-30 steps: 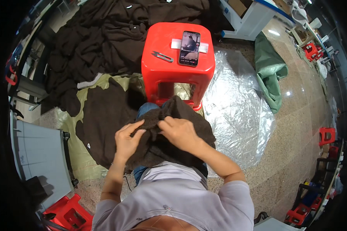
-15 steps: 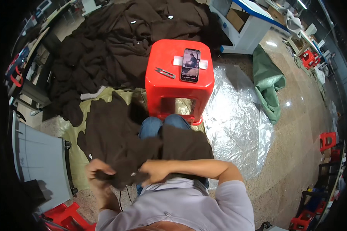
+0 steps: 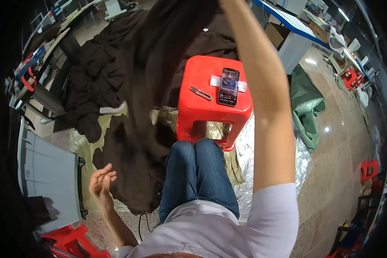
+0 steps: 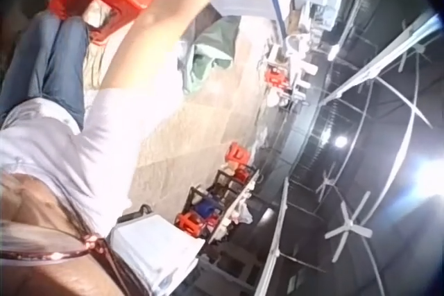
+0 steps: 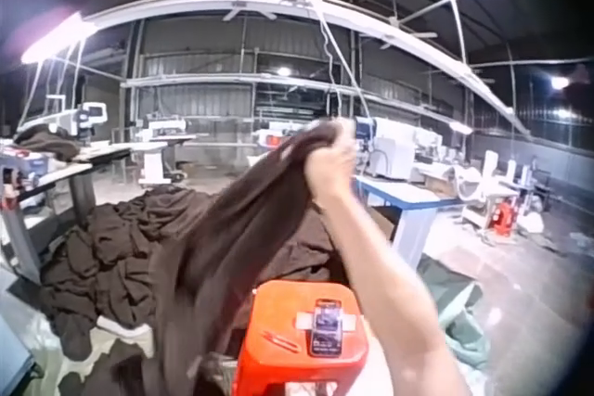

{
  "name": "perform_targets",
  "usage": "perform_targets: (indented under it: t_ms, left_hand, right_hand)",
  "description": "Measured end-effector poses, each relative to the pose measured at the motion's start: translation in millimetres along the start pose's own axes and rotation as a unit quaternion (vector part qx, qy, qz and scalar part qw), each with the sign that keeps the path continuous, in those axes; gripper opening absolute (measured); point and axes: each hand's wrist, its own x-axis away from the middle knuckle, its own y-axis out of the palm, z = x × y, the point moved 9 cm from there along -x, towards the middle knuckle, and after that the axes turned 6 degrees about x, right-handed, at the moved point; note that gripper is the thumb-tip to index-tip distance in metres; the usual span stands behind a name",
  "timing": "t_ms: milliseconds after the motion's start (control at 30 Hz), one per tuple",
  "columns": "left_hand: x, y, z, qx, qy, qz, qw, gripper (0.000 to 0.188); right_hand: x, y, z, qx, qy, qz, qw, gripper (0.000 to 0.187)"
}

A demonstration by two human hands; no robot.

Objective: Inspecting brown garment pieces for quality control in a factory.

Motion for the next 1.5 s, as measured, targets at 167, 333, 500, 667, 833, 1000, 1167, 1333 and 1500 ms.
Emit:
perform_targets:
  t_ms: [167, 333, 500, 667, 833, 1000, 1167, 1333, 1500]
  left_hand:
    - [-8, -9, -92, -0.011, -0.114, -0.009, 0.993, 0.014]
    - [-3, -48, -234, -0.100, -0.234, 0.018, 0.967, 0.009]
    - [72, -111, -354, -0.449, -0.358, 0.031, 0.818, 0.114]
    - [177, -142, -440, -0.376, -0.534, 0.036, 0.757, 0.131]
    - [147, -136, -417, -0.546, -0.367, 0.048, 0.751, 0.057]
    - [54, -61, -282, -0.278, -0.214, 0.018, 0.936, 0.029]
    - [48, 72, -138, -0.018, -0.329, -0.256, 0.909, 0.017]
    - [42, 118, -69, 0.109, -0.240, -0.257, 0.930, 0.024]
    - [46, 118, -90, -0.240, 0.044, -0.309, 0.919, 0.060]
  right_hand:
    - [-17, -34, 49, 0.187, 0.043, -0.075, 0.979, 0.086]
    - [123, -78, 80, 0.128, 0.026, -0.198, 0.971, 0.050]
    - [393, -117, 66, 0.050, 0.162, -0.534, 0.828, 0.035]
    - [564, -177, 8, 0.079, 0.212, -0.692, 0.685, 0.019]
    - [595, -197, -12, 0.051, 0.294, -0.674, 0.676, 0.017]
    - [566, -164, -29, 0.123, 0.162, -0.679, 0.706, 0.021]
    - [526, -93, -105, -0.015, 0.004, -0.605, 0.796, 0.087]
    - [504, -71, -124, -0.156, 0.122, -0.481, 0.854, 0.045]
    - [507, -88, -77, -0.189, 0.402, -0.473, 0.761, 0.011]
